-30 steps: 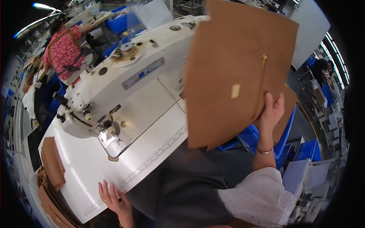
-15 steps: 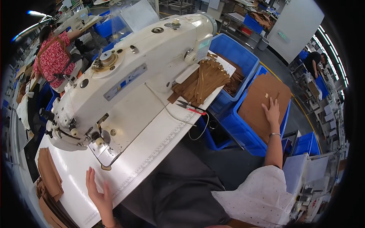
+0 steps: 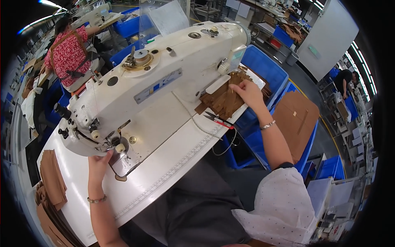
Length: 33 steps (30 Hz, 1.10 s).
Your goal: Sewing a zipper and components onto a leather bag panel using an industrial sewing machine.
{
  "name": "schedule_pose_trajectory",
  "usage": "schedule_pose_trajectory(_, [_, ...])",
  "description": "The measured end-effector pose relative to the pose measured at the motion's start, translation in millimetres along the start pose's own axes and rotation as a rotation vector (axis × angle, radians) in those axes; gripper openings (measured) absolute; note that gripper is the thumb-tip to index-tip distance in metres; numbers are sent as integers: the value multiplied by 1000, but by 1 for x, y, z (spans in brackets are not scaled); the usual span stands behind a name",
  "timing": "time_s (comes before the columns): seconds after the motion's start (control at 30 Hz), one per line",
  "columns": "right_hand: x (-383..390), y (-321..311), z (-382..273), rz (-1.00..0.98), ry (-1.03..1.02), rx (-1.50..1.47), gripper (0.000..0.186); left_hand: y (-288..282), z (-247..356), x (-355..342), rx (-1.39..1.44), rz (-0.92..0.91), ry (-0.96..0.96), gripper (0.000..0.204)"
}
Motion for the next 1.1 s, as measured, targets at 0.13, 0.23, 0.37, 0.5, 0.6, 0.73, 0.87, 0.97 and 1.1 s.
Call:
schedule_pose_trajectory(0.13, [-26, 20, -9, -118, -3, 24, 33, 7, -4, 3, -9, -6, 74, 39])
schedule_pose_trajectory(0.23, [-33, 16, 2, -117, -7, -77, 32, 7, -8, 2, -86, -39, 46, 35])
schedule_pose_trajectory(0.37, [-23, 5, -7, -168, -16, -624, 21, 9, -4, 1, -129, -33, 117, 25])
schedule_pose_trajectory(0.5, [20, -20, -70, -209, -245, -972, 12, 10, -9, -1, -200, -34, -4, 22])
schedule_pose_trajectory(0.6, [73, 1, -124, -422, -295, -1168, 21, 18, -4, -5, -230, -117, -60, 23])
schedule_pose_trajectory(0.73, [140, 61, -198, -927, -465, -941, 35, 19, 17, -6, -201, -36, 35, 34])
schedule_pose_trajectory(0.87, [178, 102, -254, -849, -949, -596, 40, 11, 25, -6, -292, 48, 92, 24])
schedule_pose_trajectory(0.97, [192, 113, -278, -591, -1264, -323, 43, 1, 20, -1, -299, 25, 71, 17])
schedule_pose_trajectory(1.1, [209, 112, -299, -281, -1577, -20, 41, -17, 25, 19, -801, -4, -26, 22])
Point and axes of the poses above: each hand's wrist, its own x-axis away from the middle knuckle, its own y-axis out of the palm, z = x × y, the point moved 8 cm from there along -x, towards the middle knuckle, and after that the axes turned 12 degrees about -z, right-handed, at the moved point
